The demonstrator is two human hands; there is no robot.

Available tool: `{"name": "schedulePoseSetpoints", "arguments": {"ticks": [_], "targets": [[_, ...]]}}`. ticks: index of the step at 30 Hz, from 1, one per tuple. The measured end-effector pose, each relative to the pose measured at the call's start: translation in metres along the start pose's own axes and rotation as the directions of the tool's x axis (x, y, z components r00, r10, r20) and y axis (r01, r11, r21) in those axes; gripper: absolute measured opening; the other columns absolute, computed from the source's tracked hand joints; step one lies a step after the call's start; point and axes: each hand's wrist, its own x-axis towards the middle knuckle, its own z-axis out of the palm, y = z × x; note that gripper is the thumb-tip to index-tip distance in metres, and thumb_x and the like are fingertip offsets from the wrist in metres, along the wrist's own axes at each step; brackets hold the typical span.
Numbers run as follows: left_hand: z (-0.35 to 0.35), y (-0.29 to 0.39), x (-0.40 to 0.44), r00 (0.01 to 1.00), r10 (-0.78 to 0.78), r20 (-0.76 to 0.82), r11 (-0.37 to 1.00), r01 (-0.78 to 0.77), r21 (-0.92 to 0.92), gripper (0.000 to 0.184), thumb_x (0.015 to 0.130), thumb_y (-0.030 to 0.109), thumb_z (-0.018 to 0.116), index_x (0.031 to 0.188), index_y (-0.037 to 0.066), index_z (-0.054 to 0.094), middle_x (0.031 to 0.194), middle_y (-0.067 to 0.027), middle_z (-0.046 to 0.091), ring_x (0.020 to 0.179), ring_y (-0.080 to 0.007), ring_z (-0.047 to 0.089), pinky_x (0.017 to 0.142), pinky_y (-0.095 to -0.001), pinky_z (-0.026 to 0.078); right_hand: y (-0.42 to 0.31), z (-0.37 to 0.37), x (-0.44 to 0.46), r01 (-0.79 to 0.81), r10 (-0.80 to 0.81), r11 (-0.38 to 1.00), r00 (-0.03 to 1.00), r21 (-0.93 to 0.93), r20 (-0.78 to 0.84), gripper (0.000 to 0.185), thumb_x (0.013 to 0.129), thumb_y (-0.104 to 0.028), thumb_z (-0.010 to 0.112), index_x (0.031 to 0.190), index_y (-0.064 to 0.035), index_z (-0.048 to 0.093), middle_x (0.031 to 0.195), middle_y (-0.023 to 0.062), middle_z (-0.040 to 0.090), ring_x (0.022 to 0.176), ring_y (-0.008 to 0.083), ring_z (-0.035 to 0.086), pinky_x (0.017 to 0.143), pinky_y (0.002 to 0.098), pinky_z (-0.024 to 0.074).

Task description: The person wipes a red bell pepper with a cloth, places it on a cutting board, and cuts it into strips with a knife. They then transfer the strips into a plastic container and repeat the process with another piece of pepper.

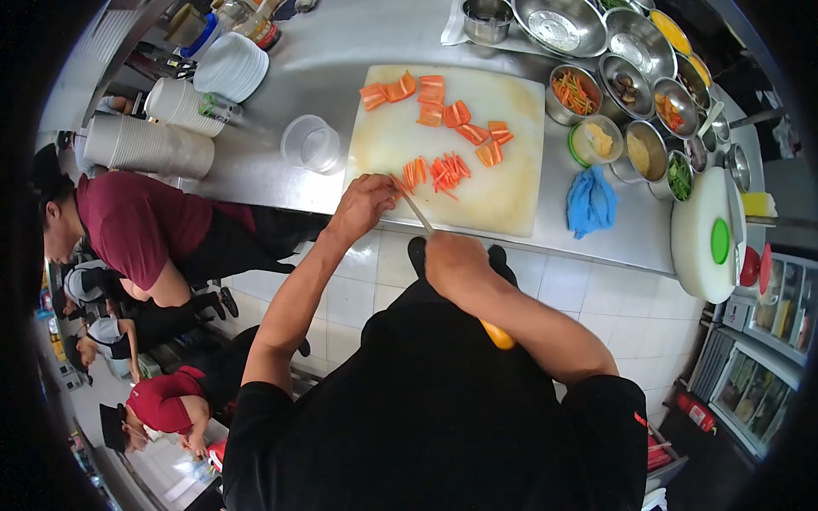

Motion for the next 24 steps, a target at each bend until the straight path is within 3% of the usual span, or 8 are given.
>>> {"name": "schedulePoseSetpoints", "arguments": {"ticks": [1, 5, 14, 18, 20, 24], "targets": [[0.001, 0.000, -0.002, 0.998, -0.050, 0.030, 0.999, 0.049, 0.004, 0.025, 0.070, 0.001, 0.071, 0.094, 0.006, 0.072, 0.104, -0.0067, 0.064, 0.097, -0.0282, 0.060, 0.086, -0.0375, 0.050, 0.005, 0.004, -0.011, -0.040, 0.039, 0.999, 0.999, 0.004, 0.035, 0.019, 0.083, -0.010, 0.053, 0.091, 0.0052, 0.060, 0.085, 0.0243, 0.068, 0.080, 0.0376, 0.069, 0.072, 0.0457, 0.0547], [-0.001, 0.005, -0.008, 0.997, -0.072, 0.011, 0.997, 0.071, 0.036, 0.025, 0.070, 0.001, 0.071, 0.094, 0.006, 0.072, 0.106, -0.0062, 0.064, 0.099, -0.0280, 0.059, 0.088, -0.0372, 0.049, 0.011, -0.004, -0.045, -0.128, 0.131, 0.991, 0.983, -0.035, 0.132, 0.018, 0.082, -0.010, 0.054, 0.091, 0.0051, 0.060, 0.084, 0.0244, 0.067, 0.080, 0.0387, 0.068, 0.071, 0.0465, 0.0546], [-0.001, 0.004, -0.004, 0.998, -0.051, 0.046, 0.998, 0.048, 0.048, 0.023, 0.069, 0.002, 0.072, 0.092, 0.005, 0.072, 0.102, -0.0054, 0.065, 0.098, -0.0274, 0.059, 0.088, -0.0378, 0.047, -0.001, -0.001, 0.023, 0.059, -0.058, 0.998, 0.995, 0.017, -0.077, 0.019, 0.081, -0.011, 0.055, 0.084, 0.0046, 0.065, 0.082, 0.0239, 0.068, 0.078, 0.0377, 0.068, 0.069, 0.0458, 0.0545], [-0.001, 0.003, -0.009, 0.999, -0.012, -0.042, 0.995, 0.016, 0.097, 0.025, 0.067, 0.001, 0.073, 0.091, 0.005, 0.072, 0.101, -0.0055, 0.065, 0.096, -0.0271, 0.059, 0.086, -0.0371, 0.048, 0.013, 0.012, -0.011, 0.041, -0.041, 0.999, 0.999, 0.025, -0.002, 0.020, 0.083, -0.012, 0.054, 0.088, 0.0048, 0.062, 0.083, 0.0246, 0.068, 0.079, 0.0381, 0.068, 0.070, 0.0466, 0.0545], [0.003, -0.002, -0.015, 0.995, -0.004, -0.095, 0.992, 0.015, 0.123, 0.025, 0.066, 0.000, 0.074, 0.091, 0.005, 0.072, 0.101, -0.0058, 0.065, 0.096, -0.0270, 0.059, 0.085, -0.0372, 0.048, 0.030, 0.027, -0.032, -0.053, 0.053, 0.999, 0.998, 0.009, 0.041, 0.020, 0.084, -0.013, 0.053, 0.094, 0.0043, 0.058, 0.082, 0.0246, 0.067, 0.077, 0.0393, 0.068, 0.069, 0.0482, 0.0541], [0.009, -0.007, -0.014, 0.996, -0.045, -0.081, 0.999, 0.044, -0.022, 0.025, 0.065, 0.000, 0.075, 0.090, 0.004, 0.071, 0.101, -0.0069, 0.065, 0.096, -0.0271, 0.059, 0.085, -0.0372, 0.050, 0.043, 0.029, -0.033, -0.043, 0.043, 0.999, 0.998, 0.009, 0.041, 0.019, 0.086, -0.012, 0.052, 0.097, 0.0028, 0.055, 0.079, 0.0237, 0.066, 0.075, 0.0401, 0.067, 0.068, 0.0503, 0.0531]]}}
